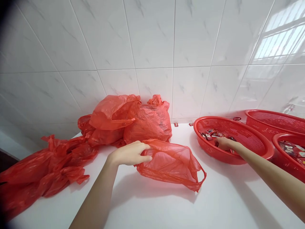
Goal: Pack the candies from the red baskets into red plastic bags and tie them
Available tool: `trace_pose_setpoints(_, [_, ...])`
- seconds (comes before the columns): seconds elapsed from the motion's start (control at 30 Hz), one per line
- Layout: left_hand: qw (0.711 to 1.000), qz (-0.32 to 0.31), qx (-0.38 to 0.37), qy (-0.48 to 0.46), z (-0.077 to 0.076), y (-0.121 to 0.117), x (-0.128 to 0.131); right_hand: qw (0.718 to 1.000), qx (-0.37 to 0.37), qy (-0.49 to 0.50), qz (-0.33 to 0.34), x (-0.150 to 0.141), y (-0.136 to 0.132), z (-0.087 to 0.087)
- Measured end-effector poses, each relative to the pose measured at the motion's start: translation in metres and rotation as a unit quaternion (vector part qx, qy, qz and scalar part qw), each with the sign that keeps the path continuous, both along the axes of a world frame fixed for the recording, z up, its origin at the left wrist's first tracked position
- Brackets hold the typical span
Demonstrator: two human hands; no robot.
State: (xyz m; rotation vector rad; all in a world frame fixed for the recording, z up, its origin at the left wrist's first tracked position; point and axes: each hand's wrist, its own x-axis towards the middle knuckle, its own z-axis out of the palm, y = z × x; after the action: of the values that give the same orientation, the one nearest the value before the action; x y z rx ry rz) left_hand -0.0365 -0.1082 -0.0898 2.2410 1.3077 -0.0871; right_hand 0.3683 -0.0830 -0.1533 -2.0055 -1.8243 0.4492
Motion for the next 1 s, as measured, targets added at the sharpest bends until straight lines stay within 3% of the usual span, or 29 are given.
trace_pose_setpoints(0.13, [1.0,-0.005,-0.002,-0.002,0.0,0.0,0.0,0.991,-0.105,0.072,-0.033,0.008,0.002,0.013])
trace_pose_setpoints(0.33, [0.998,-0.025,-0.04,-0.043,0.001,0.001,0.001,0.975,-0.012,0.223,-0.019,0.002,0.003,0.053])
trace_pose_setpoints(0.47, [0.994,-0.03,-0.081,-0.071,0.001,0.002,0.006,0.934,0.011,0.352,0.065,-0.034,-0.009,0.085])
trace_pose_setpoints(0.6, [0.99,-0.041,-0.111,-0.072,0.0,0.005,0.012,0.927,-0.025,0.312,0.204,-0.085,-0.023,0.104])
trace_pose_setpoints(0.73, [0.987,-0.033,-0.146,-0.06,-0.001,0.006,0.017,0.921,-0.088,0.157,0.346,-0.129,-0.028,0.091])
trace_pose_setpoints(0.83, [0.986,-0.064,-0.143,-0.048,0.0,0.007,0.017,0.917,-0.1,0.055,0.381,-0.152,-0.026,0.066])
trace_pose_setpoints(1.0, [0.992,-0.091,-0.092,0.001,-0.003,0.01,0.016,0.901,-0.132,0.032,0.412,-0.173,-0.022,0.04])
